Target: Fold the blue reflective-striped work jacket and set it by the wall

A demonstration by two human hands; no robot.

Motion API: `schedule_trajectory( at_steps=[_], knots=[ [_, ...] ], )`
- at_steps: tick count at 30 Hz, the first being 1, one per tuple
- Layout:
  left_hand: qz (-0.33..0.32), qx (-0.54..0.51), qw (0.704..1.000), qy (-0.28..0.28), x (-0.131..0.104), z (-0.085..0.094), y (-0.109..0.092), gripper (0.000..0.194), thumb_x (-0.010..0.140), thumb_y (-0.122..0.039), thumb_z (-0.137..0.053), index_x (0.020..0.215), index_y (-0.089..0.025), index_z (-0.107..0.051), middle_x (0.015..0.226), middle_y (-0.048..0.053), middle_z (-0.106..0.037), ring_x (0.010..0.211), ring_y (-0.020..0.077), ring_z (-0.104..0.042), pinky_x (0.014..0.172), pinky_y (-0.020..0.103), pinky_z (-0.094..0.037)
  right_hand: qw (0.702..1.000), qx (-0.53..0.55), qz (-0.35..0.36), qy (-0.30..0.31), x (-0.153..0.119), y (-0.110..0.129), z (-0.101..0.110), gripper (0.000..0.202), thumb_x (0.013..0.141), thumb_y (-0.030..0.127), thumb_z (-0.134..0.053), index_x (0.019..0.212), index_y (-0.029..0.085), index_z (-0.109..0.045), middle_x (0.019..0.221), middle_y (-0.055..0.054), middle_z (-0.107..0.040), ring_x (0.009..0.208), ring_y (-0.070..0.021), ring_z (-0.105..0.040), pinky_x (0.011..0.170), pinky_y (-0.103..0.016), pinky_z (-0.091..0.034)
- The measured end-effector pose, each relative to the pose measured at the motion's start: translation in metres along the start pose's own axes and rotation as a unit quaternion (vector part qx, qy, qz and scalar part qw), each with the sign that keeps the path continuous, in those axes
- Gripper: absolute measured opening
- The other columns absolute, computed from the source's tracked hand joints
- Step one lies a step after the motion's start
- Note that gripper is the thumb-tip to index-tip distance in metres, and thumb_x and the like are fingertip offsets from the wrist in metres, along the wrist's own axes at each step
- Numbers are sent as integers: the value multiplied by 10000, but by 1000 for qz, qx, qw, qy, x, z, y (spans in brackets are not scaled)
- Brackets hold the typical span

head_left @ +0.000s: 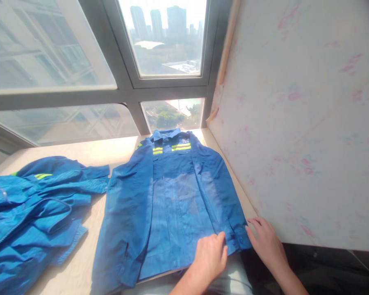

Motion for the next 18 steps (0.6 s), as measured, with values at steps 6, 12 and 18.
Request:
schedule_trajectory(
  at_steps=[6,12,18],
  knots=[
    [-178,124,967,-133,30,8,-24,173,900,-313,-597,993,-181,-658,1208,109,-635,1235,289,-538,1103,482,-401,989,59,131,12,54,45,-21,315,966,265,-457,1144,202,-709,1224,-124,-682,1136,-267,-646,1006,-462,-538],
    [-194,190,956,-113,33,-13,-8,386,948,-391,-556,1242,-145,-610,1475,170,-510,1368,317,-467,1140,516,-375,985,74,154,36,153,73,-81,403,981,231,-385,1260,138,-660,1313,-154,-648,1246,-267,-596,1069,-466,-495],
    [-229,232,930,-171,16,-32,2,605,910,-579,-555,1403,-230,-533,1558,150,-447,1427,345,-429,1114,528,-432,975,-20,189,114,298,136,-151,528,1022,359,-390,1469,97,-487,1577,-163,-406,1456,-275,-375,1183,-432,-345]
  ],
)
Point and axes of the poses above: each hand's wrist, its own x-axis towards the middle knuckle, its own z-axis out of the back of the hand, y = z × x, the point moved 7 cm from there along x, towards the middle knuckle
